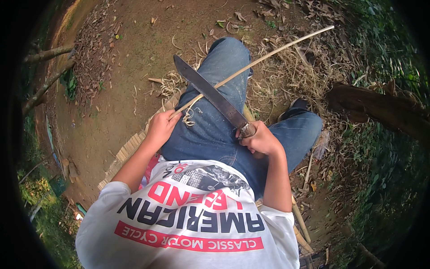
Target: The person uses a large knife to peel shavings from a thin wooden stick while sitting outdoors.
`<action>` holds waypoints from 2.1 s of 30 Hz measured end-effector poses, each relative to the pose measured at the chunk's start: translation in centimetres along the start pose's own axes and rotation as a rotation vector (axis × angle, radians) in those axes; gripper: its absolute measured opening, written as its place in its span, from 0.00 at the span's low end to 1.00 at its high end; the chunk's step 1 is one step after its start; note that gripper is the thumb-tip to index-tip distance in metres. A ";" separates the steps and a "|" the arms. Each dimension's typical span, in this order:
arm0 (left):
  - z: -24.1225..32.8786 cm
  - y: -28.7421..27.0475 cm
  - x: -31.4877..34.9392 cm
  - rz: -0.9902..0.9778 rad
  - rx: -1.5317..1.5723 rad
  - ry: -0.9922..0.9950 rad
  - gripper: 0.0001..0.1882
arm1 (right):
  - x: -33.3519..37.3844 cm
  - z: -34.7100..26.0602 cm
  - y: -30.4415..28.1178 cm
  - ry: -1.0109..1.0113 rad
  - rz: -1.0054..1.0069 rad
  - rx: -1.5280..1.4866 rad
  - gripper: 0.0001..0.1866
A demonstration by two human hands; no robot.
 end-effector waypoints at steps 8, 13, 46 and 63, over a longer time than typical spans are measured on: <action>6.1 -2.3 0.9 0.152 0.237 0.150 0.17 | 2.2 -4.2 3.2 -0.398 0.404 -0.343 0.07; 9.6 -3.7 1.2 0.178 0.285 0.300 0.19 | 4.0 -9.9 4.4 -0.739 0.595 -0.466 0.09; 10.4 -6.5 -1.5 0.042 0.574 0.362 0.20 | 10.3 -7.0 -4.5 -0.651 1.348 0.099 0.08; 8.4 -5.4 -4.0 -0.025 0.175 0.261 0.19 | 8.9 -4.7 -2.4 -0.728 0.978 -0.201 0.04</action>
Point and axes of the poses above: each hand's wrist, its own x-axis away from the middle knuckle, its own y-axis out of the palm, z = x × y, the point moved 2 cm from there along -x, towards the middle knuckle, and after that the axes turned 1 degree about -z, right-handed, at the moved point
